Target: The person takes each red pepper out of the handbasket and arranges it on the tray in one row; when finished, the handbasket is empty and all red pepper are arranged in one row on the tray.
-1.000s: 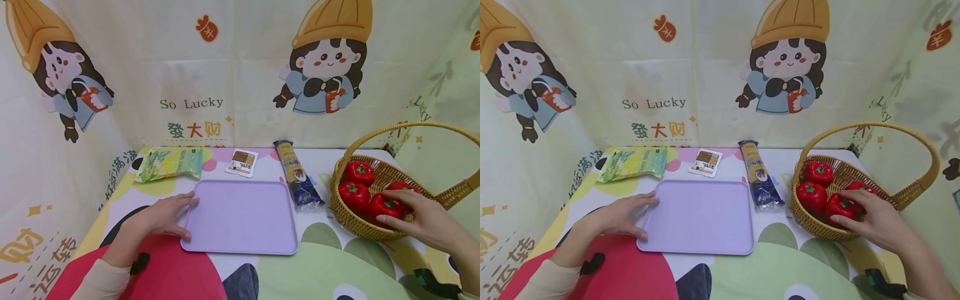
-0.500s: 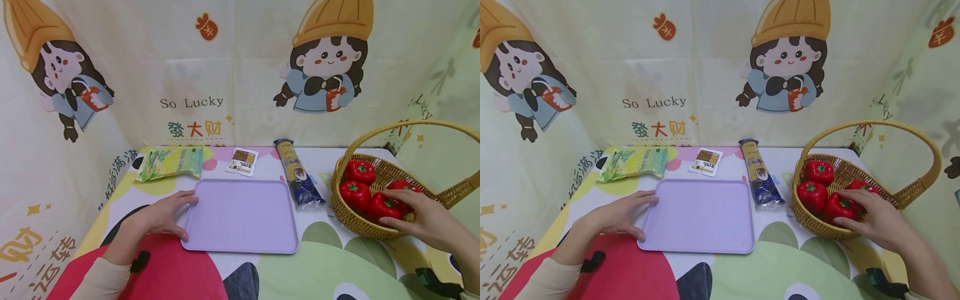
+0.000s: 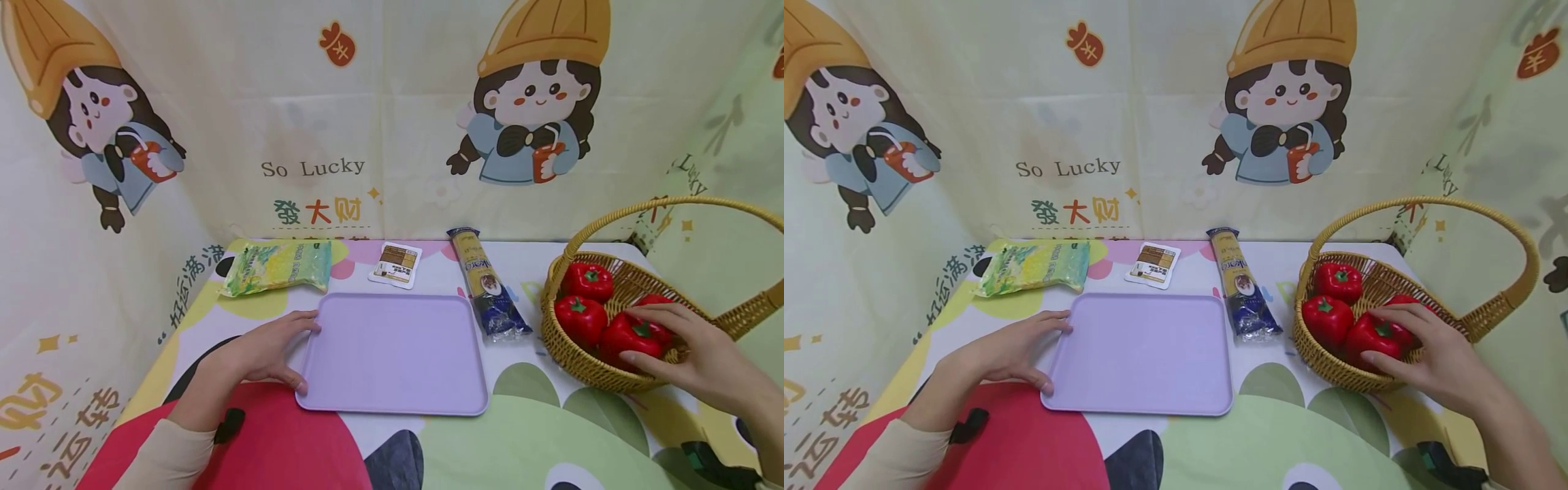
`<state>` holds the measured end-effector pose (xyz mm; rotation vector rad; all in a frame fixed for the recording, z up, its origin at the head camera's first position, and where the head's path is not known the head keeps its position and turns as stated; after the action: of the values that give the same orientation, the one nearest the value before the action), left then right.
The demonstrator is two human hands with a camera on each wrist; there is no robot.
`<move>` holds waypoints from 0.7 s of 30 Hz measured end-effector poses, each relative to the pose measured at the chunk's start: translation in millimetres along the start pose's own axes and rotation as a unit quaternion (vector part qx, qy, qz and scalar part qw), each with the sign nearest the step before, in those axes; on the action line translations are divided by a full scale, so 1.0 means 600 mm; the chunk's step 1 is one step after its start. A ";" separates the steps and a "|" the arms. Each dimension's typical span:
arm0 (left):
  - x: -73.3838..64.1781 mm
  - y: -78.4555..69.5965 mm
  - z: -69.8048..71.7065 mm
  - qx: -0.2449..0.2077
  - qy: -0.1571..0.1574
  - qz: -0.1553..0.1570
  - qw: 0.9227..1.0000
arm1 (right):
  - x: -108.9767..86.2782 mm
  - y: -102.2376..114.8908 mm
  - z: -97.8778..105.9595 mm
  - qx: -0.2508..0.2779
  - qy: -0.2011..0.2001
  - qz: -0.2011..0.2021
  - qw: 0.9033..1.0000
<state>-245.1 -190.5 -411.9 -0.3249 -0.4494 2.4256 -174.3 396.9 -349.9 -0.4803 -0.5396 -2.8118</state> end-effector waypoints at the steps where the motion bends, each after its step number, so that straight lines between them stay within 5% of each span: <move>1: 0.000 0.000 0.000 -0.005 -0.002 0.000 1.000 | 0.000 0.002 0.001 0.007 -0.005 0.001 1.000; 11: -0.001 0.008 -0.001 -0.060 0.009 0.014 0.998 | 0.003 0.001 0.021 -0.004 -0.016 -0.014 1.000; 21: -0.002 0.017 -0.004 -0.061 0.023 0.030 0.997 | 0.010 0.021 0.042 0.055 -0.064 -0.013 0.996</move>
<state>-248.9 -198.2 -417.7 -0.4513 -0.5762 2.4480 -169.5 394.4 -321.6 -0.6378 -0.7263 -2.7708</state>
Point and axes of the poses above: each hand's wrist, its own x-axis towards the middle knuckle, its own z-axis out of the back of the hand, y = z × x, the point moved 7 cm from there along x, towards the middle knuckle, and after that the axes turned 4 degrees about -z, right-handed, at the moved point
